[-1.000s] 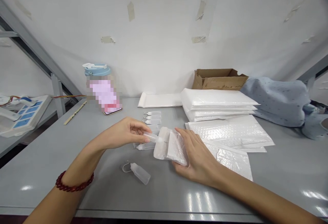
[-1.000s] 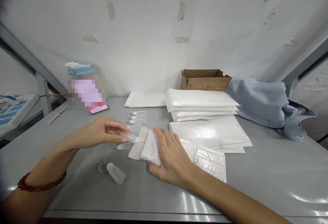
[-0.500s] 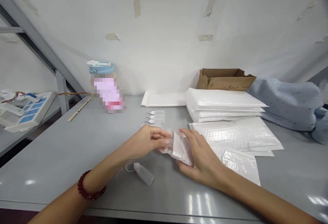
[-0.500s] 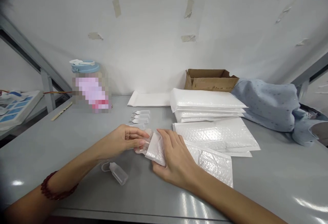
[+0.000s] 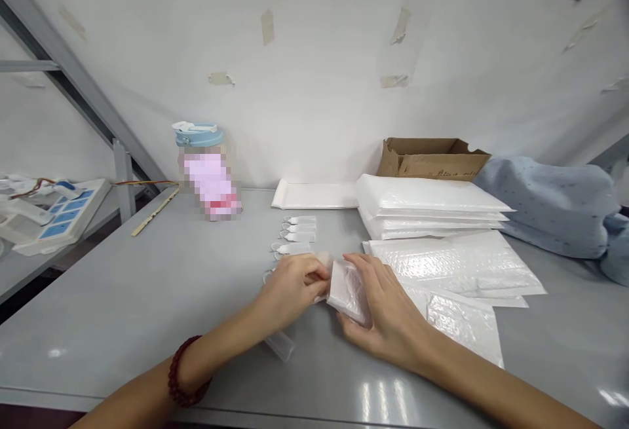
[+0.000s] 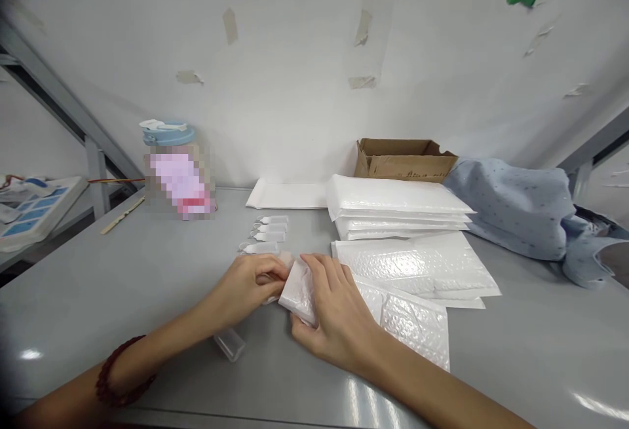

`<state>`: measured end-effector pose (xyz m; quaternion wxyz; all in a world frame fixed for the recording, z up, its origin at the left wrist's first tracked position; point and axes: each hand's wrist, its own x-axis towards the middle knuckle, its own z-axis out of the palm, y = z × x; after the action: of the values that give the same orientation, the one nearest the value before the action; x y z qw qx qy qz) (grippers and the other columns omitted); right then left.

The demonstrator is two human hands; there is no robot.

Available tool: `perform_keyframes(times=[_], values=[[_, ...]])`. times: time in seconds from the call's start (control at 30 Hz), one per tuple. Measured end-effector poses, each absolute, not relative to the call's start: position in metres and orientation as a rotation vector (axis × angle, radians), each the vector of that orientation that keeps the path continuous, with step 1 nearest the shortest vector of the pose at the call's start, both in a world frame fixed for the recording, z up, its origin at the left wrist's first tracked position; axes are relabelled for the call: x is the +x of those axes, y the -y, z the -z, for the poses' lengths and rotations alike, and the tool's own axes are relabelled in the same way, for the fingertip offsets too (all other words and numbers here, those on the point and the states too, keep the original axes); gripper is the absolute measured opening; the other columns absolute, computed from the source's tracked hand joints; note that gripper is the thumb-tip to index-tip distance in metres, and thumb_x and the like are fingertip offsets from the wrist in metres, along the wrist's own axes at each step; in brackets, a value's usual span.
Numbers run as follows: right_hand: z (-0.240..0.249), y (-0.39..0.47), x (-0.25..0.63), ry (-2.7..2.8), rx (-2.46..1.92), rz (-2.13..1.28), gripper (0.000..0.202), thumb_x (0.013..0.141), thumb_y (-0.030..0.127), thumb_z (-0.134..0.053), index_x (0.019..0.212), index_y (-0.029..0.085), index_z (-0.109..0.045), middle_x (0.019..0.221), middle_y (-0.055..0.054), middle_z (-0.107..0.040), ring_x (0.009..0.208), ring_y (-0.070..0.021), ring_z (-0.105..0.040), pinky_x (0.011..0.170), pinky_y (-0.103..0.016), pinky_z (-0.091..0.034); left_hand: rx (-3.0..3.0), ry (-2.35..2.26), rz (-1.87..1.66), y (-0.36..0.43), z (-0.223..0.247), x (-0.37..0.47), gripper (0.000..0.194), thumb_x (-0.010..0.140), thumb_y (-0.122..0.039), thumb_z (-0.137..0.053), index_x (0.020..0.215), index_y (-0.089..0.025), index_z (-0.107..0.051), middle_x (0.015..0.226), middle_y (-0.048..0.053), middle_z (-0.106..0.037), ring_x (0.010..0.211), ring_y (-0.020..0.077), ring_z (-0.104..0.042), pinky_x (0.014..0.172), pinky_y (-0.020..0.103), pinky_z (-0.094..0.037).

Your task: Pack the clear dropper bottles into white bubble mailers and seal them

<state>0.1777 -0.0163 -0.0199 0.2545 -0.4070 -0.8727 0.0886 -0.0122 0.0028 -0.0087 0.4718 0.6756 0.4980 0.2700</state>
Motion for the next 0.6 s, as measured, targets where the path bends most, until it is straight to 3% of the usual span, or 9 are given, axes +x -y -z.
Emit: perform_keyframes(times=[0.2, 0.37, 0.47, 0.6], values=[[0.020, 0.019, 0.178, 2.370, -1.091, -0.218, 0.068, 0.070, 0.020, -0.056, 0.131, 0.015, -0.025, 0.120, -0.018, -0.049, 0.109, -0.0328, -0.052, 0.086, -0.050, -0.048, 1.743, -0.953, -0.415, 0.000, -0.006, -0.014, 0.020, 0.074, -0.010, -0.046, 0.063, -0.017, -0.061, 0.058, -0.004, -0.050, 0.056, 0.0106, -0.044, 0.053, 0.021, -0.035], [0.021, 0.017, 0.180, 2.350, -1.116, -0.191, 0.068, 0.071, 0.022, -0.057, 0.131, 0.015, -0.025, 0.120, -0.018, -0.049, 0.110, -0.0327, -0.050, 0.086, -0.050, -0.048, 1.794, -1.035, -0.185, -0.005, -0.040, -0.049, 0.011, 0.077, -0.025, -0.059, 0.084, -0.021, -0.066, 0.078, -0.002, -0.064, 0.067, 0.0129, -0.054, 0.060, 0.021, -0.040], [0.023, 0.015, 0.181, 2.347, -1.131, -0.166, 0.069, 0.071, 0.022, -0.057, 0.132, 0.015, -0.025, 0.122, -0.018, -0.048, 0.112, -0.0336, -0.049, 0.088, -0.052, -0.048, 1.926, -1.210, 0.148, 0.000, -0.048, -0.065, 0.027, 0.069, -0.029, -0.068, 0.095, -0.024, -0.065, 0.085, 0.000, -0.064, 0.076, 0.0182, -0.057, 0.062, 0.023, -0.041], [0.026, 0.014, 0.181, 2.353, -1.154, -0.163, 0.069, 0.072, 0.023, -0.057, 0.132, 0.017, -0.024, 0.124, -0.018, -0.048, 0.114, -0.0350, -0.050, 0.088, -0.054, -0.047, 2.104, -1.250, 0.205, 0.011, -0.036, -0.061, 0.018, 0.064, -0.019, -0.065, 0.080, -0.022, -0.060, 0.078, 0.000, -0.059, 0.078, 0.0213, -0.055, 0.056, 0.024, -0.036]])
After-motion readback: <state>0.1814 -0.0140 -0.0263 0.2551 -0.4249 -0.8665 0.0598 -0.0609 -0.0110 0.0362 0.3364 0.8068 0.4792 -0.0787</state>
